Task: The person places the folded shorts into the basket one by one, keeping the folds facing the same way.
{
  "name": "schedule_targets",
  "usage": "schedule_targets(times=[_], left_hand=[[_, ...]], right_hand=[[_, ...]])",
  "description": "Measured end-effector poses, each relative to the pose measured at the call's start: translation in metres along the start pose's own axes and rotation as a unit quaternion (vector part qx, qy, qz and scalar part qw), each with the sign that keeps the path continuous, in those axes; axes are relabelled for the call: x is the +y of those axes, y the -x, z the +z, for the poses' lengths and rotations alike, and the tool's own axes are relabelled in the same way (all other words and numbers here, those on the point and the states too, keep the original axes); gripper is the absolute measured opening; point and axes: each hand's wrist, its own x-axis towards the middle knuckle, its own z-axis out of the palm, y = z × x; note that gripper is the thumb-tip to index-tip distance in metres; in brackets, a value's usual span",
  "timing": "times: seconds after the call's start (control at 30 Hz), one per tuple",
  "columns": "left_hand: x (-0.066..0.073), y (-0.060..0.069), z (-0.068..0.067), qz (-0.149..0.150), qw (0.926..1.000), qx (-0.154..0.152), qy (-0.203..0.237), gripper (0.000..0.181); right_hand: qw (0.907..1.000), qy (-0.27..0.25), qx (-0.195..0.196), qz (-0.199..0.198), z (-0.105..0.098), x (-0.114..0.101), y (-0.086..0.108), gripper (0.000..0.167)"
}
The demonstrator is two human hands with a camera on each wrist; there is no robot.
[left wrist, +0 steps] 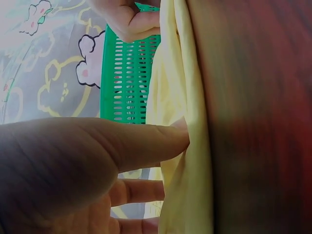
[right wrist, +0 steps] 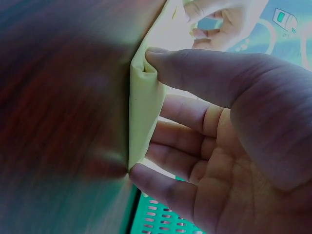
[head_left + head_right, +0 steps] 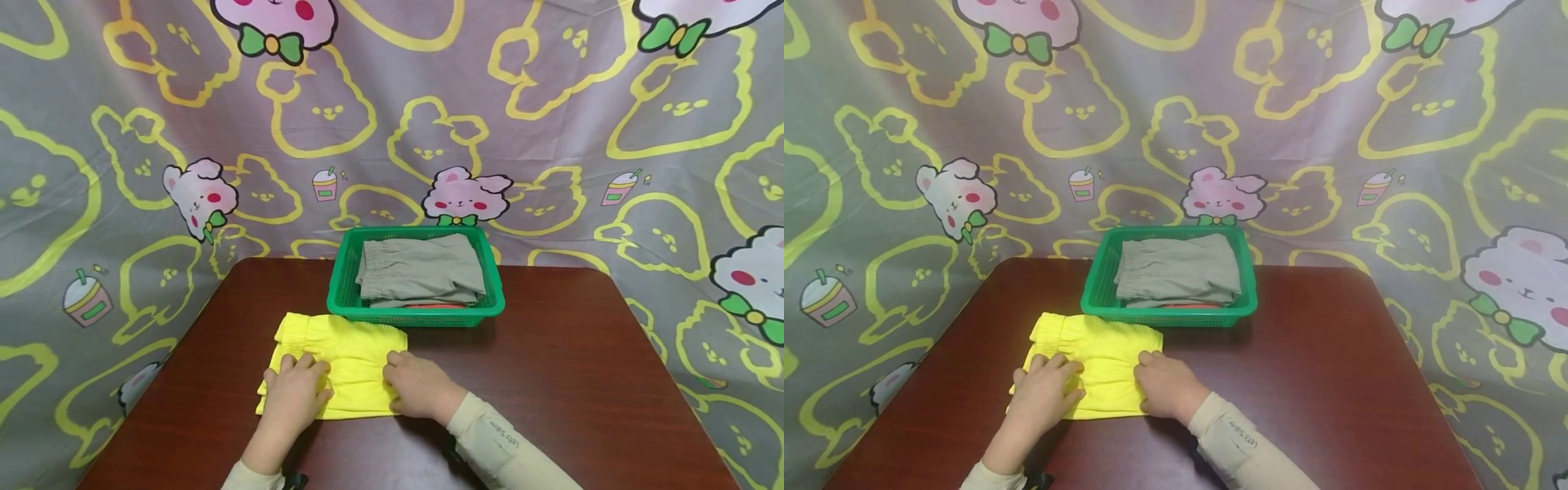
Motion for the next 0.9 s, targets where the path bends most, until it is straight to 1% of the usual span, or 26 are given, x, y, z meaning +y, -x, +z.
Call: schedule_targets(times=[0.13,0.23,0.4,0.57,0.9], left_hand=[[0.006,-0.001,0.001,0.008,0.9999,0.003,-0.009,0.032],[0.011,-0.001,0.0,0.012,0.9998,-0.002,-0.018,0.029],[0.02,0.001,-0.002,0.01,0.9996,-0.01,-0.026,0.029],[0.026,0.001,-0.002,0.017,0.9993,-0.007,-0.034,0.029],[0.039,0.0,-0.002,0.01,0.9993,-0.009,-0.036,0.03]], right_hand=[[1.0,0.004,0.005,-0.002,0.0,0.001,0.003,0.032],[1.0,0.003,0.006,-0.003,0.001,0.002,0.005,0.032],[1.0,-0.005,0.007,-0.004,0.0,0.006,0.01,0.031],[0.9999,-0.005,0.008,-0.006,-0.001,0.01,0.014,0.032],[0.9998,-0.014,0.013,-0.01,-0.004,0.019,0.023,0.033]])
